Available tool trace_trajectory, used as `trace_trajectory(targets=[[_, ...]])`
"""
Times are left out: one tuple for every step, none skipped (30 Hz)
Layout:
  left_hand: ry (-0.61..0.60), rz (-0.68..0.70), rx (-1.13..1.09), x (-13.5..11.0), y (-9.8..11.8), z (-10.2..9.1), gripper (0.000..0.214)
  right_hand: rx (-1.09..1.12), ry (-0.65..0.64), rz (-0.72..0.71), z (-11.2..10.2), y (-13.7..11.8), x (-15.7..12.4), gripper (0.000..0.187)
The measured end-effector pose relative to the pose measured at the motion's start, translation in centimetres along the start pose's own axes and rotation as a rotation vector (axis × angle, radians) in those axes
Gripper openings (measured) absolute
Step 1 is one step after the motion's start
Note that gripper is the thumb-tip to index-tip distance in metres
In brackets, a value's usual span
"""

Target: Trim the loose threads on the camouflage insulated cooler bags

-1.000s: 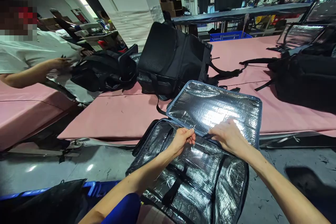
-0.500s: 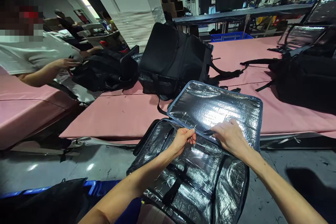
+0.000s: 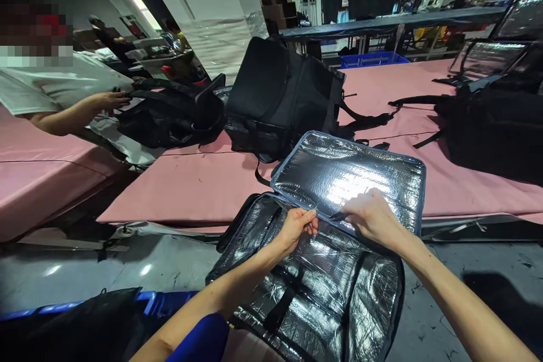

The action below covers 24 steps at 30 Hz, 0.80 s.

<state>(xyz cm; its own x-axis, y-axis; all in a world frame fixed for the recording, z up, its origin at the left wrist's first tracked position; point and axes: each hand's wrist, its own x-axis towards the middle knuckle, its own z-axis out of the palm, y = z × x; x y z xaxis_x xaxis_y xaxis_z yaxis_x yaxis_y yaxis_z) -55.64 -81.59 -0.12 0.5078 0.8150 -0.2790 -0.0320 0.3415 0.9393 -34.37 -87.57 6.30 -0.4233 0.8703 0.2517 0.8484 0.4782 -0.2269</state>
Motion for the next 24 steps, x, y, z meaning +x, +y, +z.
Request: trace_trajectory(targets=[[0.0, -0.001, -0.001, 0.0, 0.0, 0.0, 0.044, 0.047, -0.01, 0.003, 0.1, 0.3, 0.0, 0.02], [0.002, 0.0, -0.002, 0.0, 0.0, -0.1, 0.044, 0.088, -0.019, 0.006, 0.3, 0.6, -0.1, 0.021], [0.002, -0.001, -0.001, 0.0, 0.0, -0.1, 0.044, 0.124, -0.027, 0.01, 0.4, 0.9, -0.1, 0.022], [0.002, -0.002, 0.002, 0.0, 0.0, -0.1, 0.044, 0.155, -0.031, 0.017, 0.5, 1.1, -0.2, 0.022], [0.001, -0.002, 0.007, 0.0, 0.1, 0.0, 0.044, 0.176, -0.03, 0.028, 0.7, 1.2, -0.2, 0.023], [0.001, -0.002, 0.013, 0.0, 0.1, 0.0, 0.045, 0.185, -0.021, 0.041, 0.8, 1.2, -0.2, 0.023], [0.0, -0.003, 0.019, 0.0, 0.2, 0.0, 0.045, 0.184, -0.008, 0.05, 1.0, 1.2, -0.3, 0.024], [-0.002, -0.004, 0.024, 0.1, 0.2, 0.0, 0.045, 0.174, 0.008, 0.054, 1.1, 1.1, -0.3, 0.024], [-0.004, -0.006, 0.029, 0.1, 0.2, 0.0, 0.046, 0.155, 0.022, 0.05, 1.3, 0.9, -0.2, 0.023], [-0.006, -0.009, 0.031, 0.1, 0.2, 0.0, 0.046, 0.124, 0.032, 0.042, 1.6, 0.7, -0.1, 0.023], [-0.009, -0.012, 0.031, 0.2, 0.2, 0.0, 0.047, 0.085, 0.039, 0.029, 1.8, 0.4, 0.1, 0.022], [-0.013, -0.012, 0.03, 0.2, 0.2, 0.0, 0.047, 0.037, 0.042, 0.015, 2.1, 0.1, 0.3, 0.022], [-0.017, -0.011, 0.029, 0.2, 0.1, 0.0, 0.047, -0.018, 0.047, 0.003, 2.3, -0.2, 0.5, 0.021], [-0.018, -0.008, 0.028, 0.2, 0.1, 0.0, 0.047, -0.074, 0.057, -0.004, 2.5, -0.4, 0.7, 0.022], [-0.018, -0.007, 0.028, 0.2, 0.1, 0.0, 0.047, -0.12, 0.076, -0.008, 2.6, -0.6, 0.8, 0.023], [-0.018, -0.007, 0.028, 0.1, 0.2, 0.0, 0.046, -0.145, 0.105, -0.009, 2.6, -0.8, 0.9, 0.024], [-0.015, -0.007, 0.028, 0.1, 0.2, 0.0, 0.045, -0.148, 0.138, -0.007, 2.4, -0.8, 0.8, 0.023], [-0.014, -0.009, 0.029, 0.1, 0.3, 0.1, 0.044, -0.133, 0.176, -0.004, 2.2, -0.9, 0.5, 0.022], [-0.014, -0.012, 0.034, 0.0, 0.4, 0.1, 0.043, -0.107, 0.209, 0.0, 1.9, -0.8, 0.1, 0.019], [-0.015, -0.017, 0.043, 0.0, 0.6, 0.1, 0.043, -0.084, 0.229, 0.003, 1.6, -0.8, -0.5, 0.016], [-0.016, -0.023, 0.059, 0.0, 0.7, 0.1, 0.043, -0.077, 0.233, 0.008, 1.3, -0.8, -1.1, 0.015], [-0.015, -0.033, 0.08, -0.1, 0.9, 0.0, 0.043, -0.092, 0.224, 0.013, 1.1, -0.8, -1.8, 0.014], [-0.014, -0.051, 0.112, -0.1, 1.2, -0.1, 0.043, -0.121, 0.204, 0.019, 1.0, -0.9, -2.5, 0.014], [-0.022, -0.077, 0.164, -0.3, 1.5, -0.2, 0.042, -0.156, 0.182, 0.026, 0.9, -1.0, -3.2, 0.015]])
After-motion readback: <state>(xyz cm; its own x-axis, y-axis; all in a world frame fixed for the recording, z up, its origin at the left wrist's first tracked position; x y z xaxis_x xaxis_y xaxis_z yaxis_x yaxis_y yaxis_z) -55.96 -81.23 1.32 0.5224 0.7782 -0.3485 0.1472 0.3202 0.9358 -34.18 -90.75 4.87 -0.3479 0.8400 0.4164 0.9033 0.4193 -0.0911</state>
